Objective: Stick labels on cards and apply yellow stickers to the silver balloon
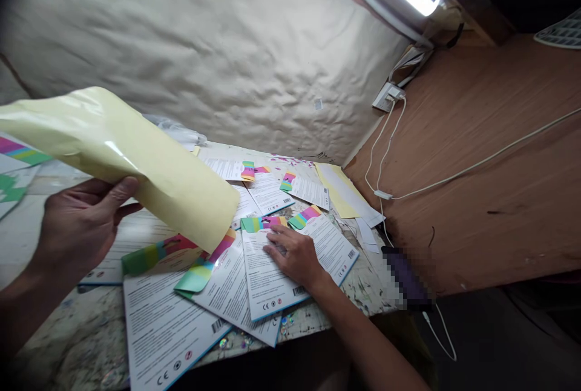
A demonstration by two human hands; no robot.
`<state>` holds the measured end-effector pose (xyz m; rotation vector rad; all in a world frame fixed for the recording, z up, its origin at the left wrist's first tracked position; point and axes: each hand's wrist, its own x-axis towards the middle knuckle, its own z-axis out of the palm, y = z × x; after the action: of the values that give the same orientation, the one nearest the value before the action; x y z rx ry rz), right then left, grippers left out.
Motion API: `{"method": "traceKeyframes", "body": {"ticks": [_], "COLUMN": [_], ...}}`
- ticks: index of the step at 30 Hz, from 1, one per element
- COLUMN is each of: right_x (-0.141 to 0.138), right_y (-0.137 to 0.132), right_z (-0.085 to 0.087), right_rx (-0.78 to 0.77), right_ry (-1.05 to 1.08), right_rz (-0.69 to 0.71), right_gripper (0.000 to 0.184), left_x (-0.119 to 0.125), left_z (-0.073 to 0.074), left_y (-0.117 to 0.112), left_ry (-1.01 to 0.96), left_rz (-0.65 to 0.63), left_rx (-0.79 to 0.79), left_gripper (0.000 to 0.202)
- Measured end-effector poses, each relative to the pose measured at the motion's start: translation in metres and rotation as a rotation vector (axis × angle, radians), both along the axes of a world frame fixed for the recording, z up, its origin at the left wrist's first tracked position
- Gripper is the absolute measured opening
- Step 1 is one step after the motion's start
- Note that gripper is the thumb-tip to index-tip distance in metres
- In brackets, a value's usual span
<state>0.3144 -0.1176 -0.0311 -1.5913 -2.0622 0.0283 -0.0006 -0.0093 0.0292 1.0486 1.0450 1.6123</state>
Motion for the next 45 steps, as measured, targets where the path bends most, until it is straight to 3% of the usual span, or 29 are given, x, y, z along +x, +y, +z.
{"method": "traceKeyframes", "body": {"ticks": [3,6,10,15,19,25,32,36,40,43,45], "right_x": [0.0,-0.002,-0.023,-0.08,-0.123,-0.153,-0.151,-0.152,-0.161,-0.167,-0.168], "right_y": [-0.002,-0.001,0.012,0.049,0.086,0.115,0.115,0.098,0.064,0.049,0.048], "right_z": [-0.006,0.001,0.03,0.071,0.089,0.092,0.092,0.108,0.128,0.133,0.132], "right_rx": [0.057,0.121,0.16,0.182,0.15,0.012,-0.178,-0.08,0.232,0.396,0.419], "right_ry": [0.122,0.141,0.173,0.258,0.265,0.321,0.417,0.391,0.229,0.097,0.035], "right_rz": [-0.023,-0.021,0.032,0.214,0.299,0.288,0.294,0.343,0.301,0.263,0.257], "right_gripper": [0.011,0.007,0.012,0.011,0.011,0.012,0.016,0.014,0.013,0.016,0.016], "left_x": [-0.001,-0.003,-0.003,-0.005,-0.007,-0.007,-0.005,-0.004,-0.005,-0.005,-0.005], "left_z": [0.001,0.001,-0.001,-0.007,-0.009,-0.014,-0.014,-0.001,0.011,0.014,0.014], "left_y": [0.002,0.004,0.006,0.009,0.007,0.007,0.004,-0.009,-0.03,-0.038,-0.039], "left_ry": [-0.079,-0.173,-0.234,-0.234,-0.188,-0.137,-0.094,0.008,0.318,0.484,0.508], "left_rz": [-0.081,-0.149,-0.156,-0.258,-0.358,-0.456,-0.481,-0.374,-0.07,0.102,0.118], "left_rx": [-0.044,-0.116,-0.244,-0.239,-0.293,-0.249,-0.158,-0.003,0.248,0.368,0.386], "left_gripper": [0.027,0.028,0.035,0.037,0.035,0.042,0.04,0.032,0.02,0.011,0.009]}}
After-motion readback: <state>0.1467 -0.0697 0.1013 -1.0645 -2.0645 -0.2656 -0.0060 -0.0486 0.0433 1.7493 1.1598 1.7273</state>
